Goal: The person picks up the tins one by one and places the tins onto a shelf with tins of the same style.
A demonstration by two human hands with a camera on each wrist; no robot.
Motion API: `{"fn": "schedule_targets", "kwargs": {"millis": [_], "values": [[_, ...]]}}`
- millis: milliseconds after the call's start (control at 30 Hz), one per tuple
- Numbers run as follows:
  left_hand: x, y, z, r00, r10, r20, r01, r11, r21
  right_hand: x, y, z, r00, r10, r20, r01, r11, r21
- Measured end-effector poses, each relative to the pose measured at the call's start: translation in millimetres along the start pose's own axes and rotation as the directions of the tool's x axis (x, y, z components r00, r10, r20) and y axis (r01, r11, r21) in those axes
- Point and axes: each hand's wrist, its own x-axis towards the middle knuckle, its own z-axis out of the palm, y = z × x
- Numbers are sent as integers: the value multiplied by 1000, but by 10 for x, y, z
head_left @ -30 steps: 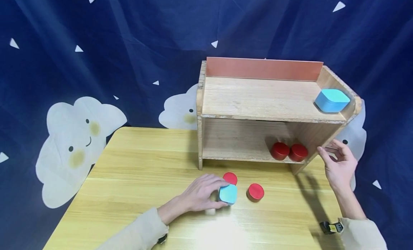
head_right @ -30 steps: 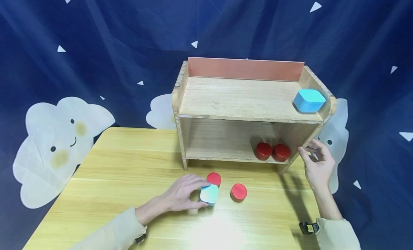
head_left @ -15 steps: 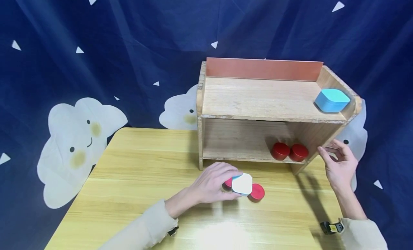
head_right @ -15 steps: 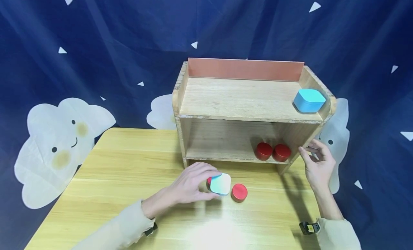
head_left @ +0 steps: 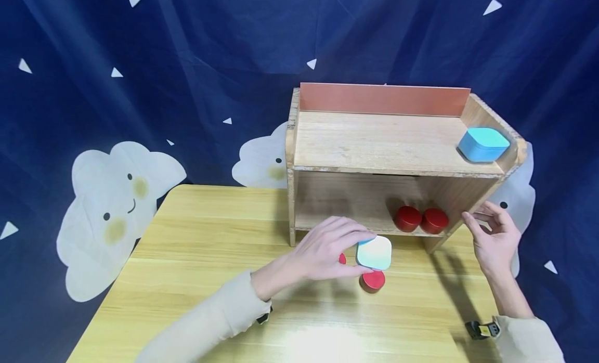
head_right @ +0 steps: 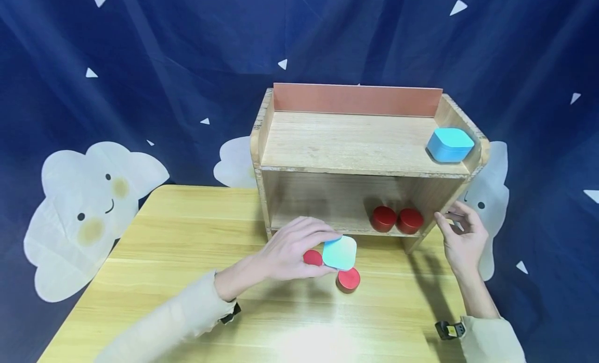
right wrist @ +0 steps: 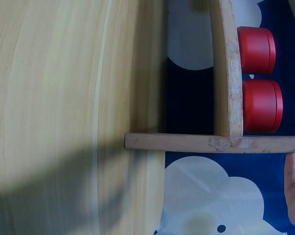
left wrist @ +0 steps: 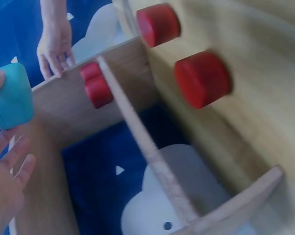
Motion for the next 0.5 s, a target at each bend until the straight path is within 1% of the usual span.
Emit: {"fn": "schedule_targets", "kwargs": {"millis": [167,333,500], "values": [[187,-4,-76,999,35,-12,-35,999,22,2,12,-7,1000,-6,4,6,1000,11],[341,-12,-127,998,54,-18,-53,997,49,1,15,-11,1000,-6,-1,6,1000,30],[479,-9,-160,998,64,8,-64,996,61,0,7,-1,1000,-4,-2,4,1000,26]]}}
